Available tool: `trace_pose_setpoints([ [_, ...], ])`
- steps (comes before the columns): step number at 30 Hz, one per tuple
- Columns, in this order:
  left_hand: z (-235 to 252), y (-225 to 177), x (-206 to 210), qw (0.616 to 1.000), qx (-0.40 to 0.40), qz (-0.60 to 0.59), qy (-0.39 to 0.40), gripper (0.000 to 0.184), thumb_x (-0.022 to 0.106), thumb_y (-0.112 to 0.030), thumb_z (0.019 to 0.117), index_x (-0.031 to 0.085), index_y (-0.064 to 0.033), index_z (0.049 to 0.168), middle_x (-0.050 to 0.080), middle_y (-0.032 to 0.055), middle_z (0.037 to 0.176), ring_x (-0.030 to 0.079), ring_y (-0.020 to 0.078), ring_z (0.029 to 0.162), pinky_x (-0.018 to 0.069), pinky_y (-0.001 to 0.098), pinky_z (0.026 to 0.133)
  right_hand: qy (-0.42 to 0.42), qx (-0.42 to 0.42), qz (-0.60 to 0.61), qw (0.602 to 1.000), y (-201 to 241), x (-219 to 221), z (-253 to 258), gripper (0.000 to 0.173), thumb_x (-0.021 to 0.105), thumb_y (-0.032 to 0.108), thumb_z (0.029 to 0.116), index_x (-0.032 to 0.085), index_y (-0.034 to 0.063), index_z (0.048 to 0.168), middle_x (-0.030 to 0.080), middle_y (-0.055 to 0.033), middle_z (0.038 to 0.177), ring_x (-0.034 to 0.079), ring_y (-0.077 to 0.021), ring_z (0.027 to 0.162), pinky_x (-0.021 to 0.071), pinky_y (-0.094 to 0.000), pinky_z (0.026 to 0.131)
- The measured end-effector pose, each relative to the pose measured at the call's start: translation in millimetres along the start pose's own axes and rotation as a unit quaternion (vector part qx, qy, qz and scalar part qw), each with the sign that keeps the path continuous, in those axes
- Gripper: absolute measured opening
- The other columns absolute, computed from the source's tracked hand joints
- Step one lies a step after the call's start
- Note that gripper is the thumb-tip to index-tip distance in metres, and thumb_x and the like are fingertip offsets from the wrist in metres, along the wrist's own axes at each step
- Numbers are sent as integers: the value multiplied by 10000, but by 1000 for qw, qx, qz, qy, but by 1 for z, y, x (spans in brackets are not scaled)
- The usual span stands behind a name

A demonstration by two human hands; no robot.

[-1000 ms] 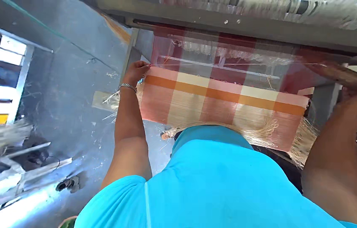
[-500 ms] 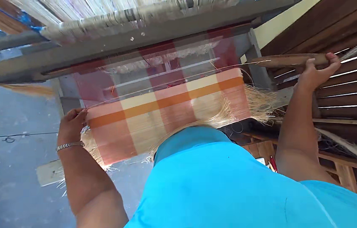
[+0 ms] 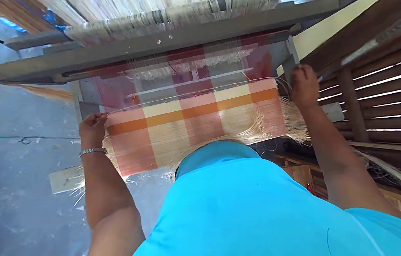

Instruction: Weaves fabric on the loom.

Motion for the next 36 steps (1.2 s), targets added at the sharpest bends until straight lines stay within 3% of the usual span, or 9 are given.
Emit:
trace_pose_setpoints([
  [4, -30, -37, -9, 987, 55, 133, -73, 570, 546, -362, 1044, 473, -36, 1506, 373, 407, 1508, 355, 643, 1370, 282, 818, 1036, -100, 5, -21, 995, 30, -98, -3, 403, 408, 215, 1085, 563, 17, 1400, 440, -316, 1505, 418, -469, 1422, 365, -572, 1181],
  [9, -112, -143, 57, 943, 313, 12, -110, 526, 544, -347, 1048, 518, 25, 1419, 511, 257, 1469, 440, 408, 1410, 334, 584, 1174, -278, -113, 229, 926, 138, -137, -5, 406, 587, 171, 1043, 527, -56, 1375, 555, -226, 1339, 618, -238, 1168, 550, -327, 972],
  [12, -165, -194, 110, 909, 412, -56, -30, 775, 707, -518, 908, 498, -34, 1476, 519, 177, 1506, 467, 339, 1404, 332, 567, 1174, -147, -201, 427, 869, 241, -104, -13, 411, 633, 103, 1008, 434, 26, 1358, 570, -50, 1253, 648, -100, 1034, 602, -290, 852],
  [17, -187, -167, 119, 929, 353, -109, -19, 686, 742, -186, 938, 403, -37, 1516, 596, 186, 1360, 630, 276, 1207, 555, 460, 1009, 151, -351, 554, 740, 343, -68, -4, 459, 740, 211, 953, 410, 64, 1237, 639, -102, 1241, 700, -215, 1079, 639, -410, 877],
  [18, -184, -151, 114, 935, 349, -58, -30, 661, 741, -205, 935, 443, -72, 1510, 618, 181, 1317, 639, 294, 1172, 561, 480, 975, 176, -358, 536, 744, 347, -68, 19, 426, 710, 265, 977, 439, 42, 1219, 660, -116, 1247, 703, -230, 1091, 630, -418, 905],
  [20, -178, -119, 109, 939, 336, 56, -37, 598, 727, -252, 928, 523, -163, 1483, 636, 164, 1226, 632, 341, 1078, 518, 537, 866, 130, -317, 384, 857, 335, -58, 78, 475, 571, 405, 1042, 544, -2, 1286, 650, -117, 1282, 653, -191, 1174, 570, -375, 992],
  [23, -171, -83, 108, 938, 302, 169, -26, 533, 723, -216, 905, 603, -291, 1419, 623, 146, 1206, 604, 376, 1039, 456, 607, 866, 85, -211, 118, 967, 305, -6, 154, 699, 357, 587, 1060, 540, 30, 1440, 520, -248, 1473, 435, -426, 1419, 275, -649, 1183],
  [26, -165, -61, 113, 931, 287, 223, -32, 508, 666, -177, 913, 622, -370, 1380, 624, 126, 1214, 573, 385, 1127, 384, 645, 951, 36, -183, 47, 981, 297, 29, 156, 692, 323, 586, 1063, 553, 31, 1408, 555, -244, 1428, 444, -466, 1387, 192, -703, 1175],
  [36, -173, -37, 143, 942, 277, 168, -91, 513, 536, -199, 910, 615, -323, 1401, 587, 94, 1334, 470, 368, 1340, 125, 783, 1125, 33, -178, 68, 981, 273, 29, 3, 667, 361, 586, 1066, 618, 14, 1291, 635, -236, 1238, 552, -447, 1234, 303, -669, 1119],
])
Point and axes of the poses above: each hand's wrist, its own z-axis towards the middle knuckle, its own x-axis out of the palm, y = z × x, the point moved 5 cm from there along z, towards the middle knuckle
